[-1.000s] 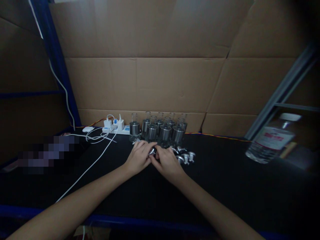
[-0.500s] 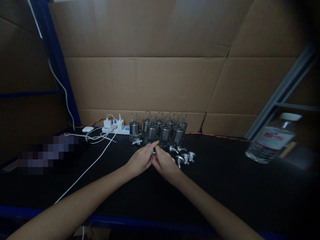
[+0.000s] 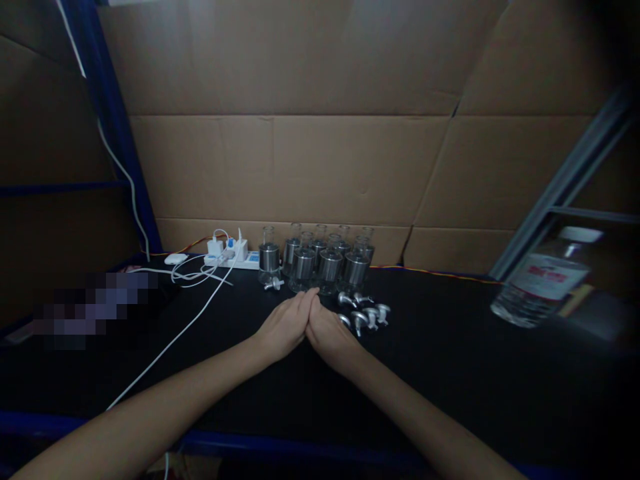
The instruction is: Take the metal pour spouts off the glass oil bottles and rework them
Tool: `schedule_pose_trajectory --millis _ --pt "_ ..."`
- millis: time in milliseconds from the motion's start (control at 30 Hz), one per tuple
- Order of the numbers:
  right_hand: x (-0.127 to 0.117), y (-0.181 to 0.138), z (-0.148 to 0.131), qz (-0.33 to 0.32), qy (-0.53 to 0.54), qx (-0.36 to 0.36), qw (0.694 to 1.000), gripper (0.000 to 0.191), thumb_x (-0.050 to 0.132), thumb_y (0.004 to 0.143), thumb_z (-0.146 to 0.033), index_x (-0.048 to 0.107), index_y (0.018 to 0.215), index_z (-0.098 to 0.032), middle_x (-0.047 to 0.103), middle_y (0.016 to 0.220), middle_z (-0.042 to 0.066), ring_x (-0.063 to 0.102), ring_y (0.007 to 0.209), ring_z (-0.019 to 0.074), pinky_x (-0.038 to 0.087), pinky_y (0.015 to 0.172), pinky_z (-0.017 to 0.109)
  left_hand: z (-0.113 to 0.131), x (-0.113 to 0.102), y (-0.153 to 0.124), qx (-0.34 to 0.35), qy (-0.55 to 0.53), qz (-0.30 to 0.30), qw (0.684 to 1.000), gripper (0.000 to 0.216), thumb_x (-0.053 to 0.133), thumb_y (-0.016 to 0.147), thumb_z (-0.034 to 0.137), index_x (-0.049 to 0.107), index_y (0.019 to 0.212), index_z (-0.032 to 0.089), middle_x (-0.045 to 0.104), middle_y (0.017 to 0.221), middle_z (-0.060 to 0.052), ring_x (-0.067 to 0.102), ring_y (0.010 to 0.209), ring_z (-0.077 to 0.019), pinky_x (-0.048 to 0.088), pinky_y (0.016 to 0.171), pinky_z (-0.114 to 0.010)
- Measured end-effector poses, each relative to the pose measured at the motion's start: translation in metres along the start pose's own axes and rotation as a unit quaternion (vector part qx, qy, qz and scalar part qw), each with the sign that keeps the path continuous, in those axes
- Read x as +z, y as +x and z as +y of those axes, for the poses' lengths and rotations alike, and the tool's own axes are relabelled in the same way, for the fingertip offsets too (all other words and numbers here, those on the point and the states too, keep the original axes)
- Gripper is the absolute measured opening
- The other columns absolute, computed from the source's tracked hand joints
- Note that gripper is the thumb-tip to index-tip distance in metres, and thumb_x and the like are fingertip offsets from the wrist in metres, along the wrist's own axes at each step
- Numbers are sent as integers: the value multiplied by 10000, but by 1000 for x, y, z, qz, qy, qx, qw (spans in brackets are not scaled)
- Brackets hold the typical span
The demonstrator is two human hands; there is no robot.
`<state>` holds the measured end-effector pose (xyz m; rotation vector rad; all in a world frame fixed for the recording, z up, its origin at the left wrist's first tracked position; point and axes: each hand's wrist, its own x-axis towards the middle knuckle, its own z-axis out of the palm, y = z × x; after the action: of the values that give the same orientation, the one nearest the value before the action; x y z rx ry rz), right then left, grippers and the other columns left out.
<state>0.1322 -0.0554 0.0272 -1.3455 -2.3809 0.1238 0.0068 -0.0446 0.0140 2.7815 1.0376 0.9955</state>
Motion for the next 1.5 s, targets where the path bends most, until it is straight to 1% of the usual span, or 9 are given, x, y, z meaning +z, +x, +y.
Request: schedule_pose_trajectory --millis 267,433,500,567,667,767,900,1100,1500 --pt "-4 -1 -3 -15 -9 17 1000 279 313 797 -155 353 1050 -43 583 865 170 593 748 205 427 582 271 -3 1 0 10 -4 8 1000 601 411 687 61 194 1244 121 389 1212 -146 367 1144 -212 378 923 -366" --pt "-4 -2 -3 30 2 28 999 294 332 787 -152 336 1073 -85 601 833 137 591 742 200 399 575 260 -3 0 0 2 -19 52 998 596 418 701 75 193 1250 126 418 1198 -138 426 1096 -200 393 906 -336" --pt "-5 -2 -3 51 22 34 998 326 331 785 -145 309 1108 -107 605 845 122 592 756 194 391 587 253 -3 0 1 -17 -28 71 997 596 433 709 96 191 1252 139 456 1163 -127 465 1053 -199 417 872 -331" --pt "-5 -2 -3 59 37 45 997 330 330 785 -143 301 1113 -127 606 856 113 594 756 193 383 598 252 -4 0 1 -39 -32 69 996 588 450 708 110 211 1244 142 505 1101 -114 505 998 -199 440 834 -327" --pt "-5 -1 -3 38 46 75 995 296 336 779 -147 317 1074 -131 609 824 107 597 741 204 371 593 255 -6 1 2 -47 -31 47 997 566 454 700 103 249 1225 144 519 1091 -104 518 981 -195 436 841 -326" --pt "-4 0 -2 13 42 91 995 281 332 776 -151 313 1055 -122 606 813 112 593 754 213 366 596 258 -7 4 2 -25 -27 34 999 563 437 707 96 239 1232 138 471 1163 -117 466 1061 -192 403 894 -330" --pt "-2 -1 -1 2 33 78 996 299 326 775 -156 284 1068 -111 599 832 121 589 755 215 369 604 267 -8 6 0 -1 -22 28 999 556 423 724 107 221 1242 106 445 1190 -141 415 1116 -197 378 928 -340" --pt "-3 -1 1 -17 58 61 996 300 333 761 -146 270 1053 -110 595 834 131 591 752 211 376 603 272 -8 5 -1 3 -24 27 999 552 416 729 108 215 1243 87 427 1205 -155 403 1129 -195 363 946 -331" --pt "-7 -1 0 -31 85 63 994 287 346 764 -154 274 1036 -96 589 831 147 586 734 211 386 594 269 -6 5 0 3 -25 23 999 544 415 720 101 230 1232 78 424 1207 -161 401 1131 -195 356 952 -324"
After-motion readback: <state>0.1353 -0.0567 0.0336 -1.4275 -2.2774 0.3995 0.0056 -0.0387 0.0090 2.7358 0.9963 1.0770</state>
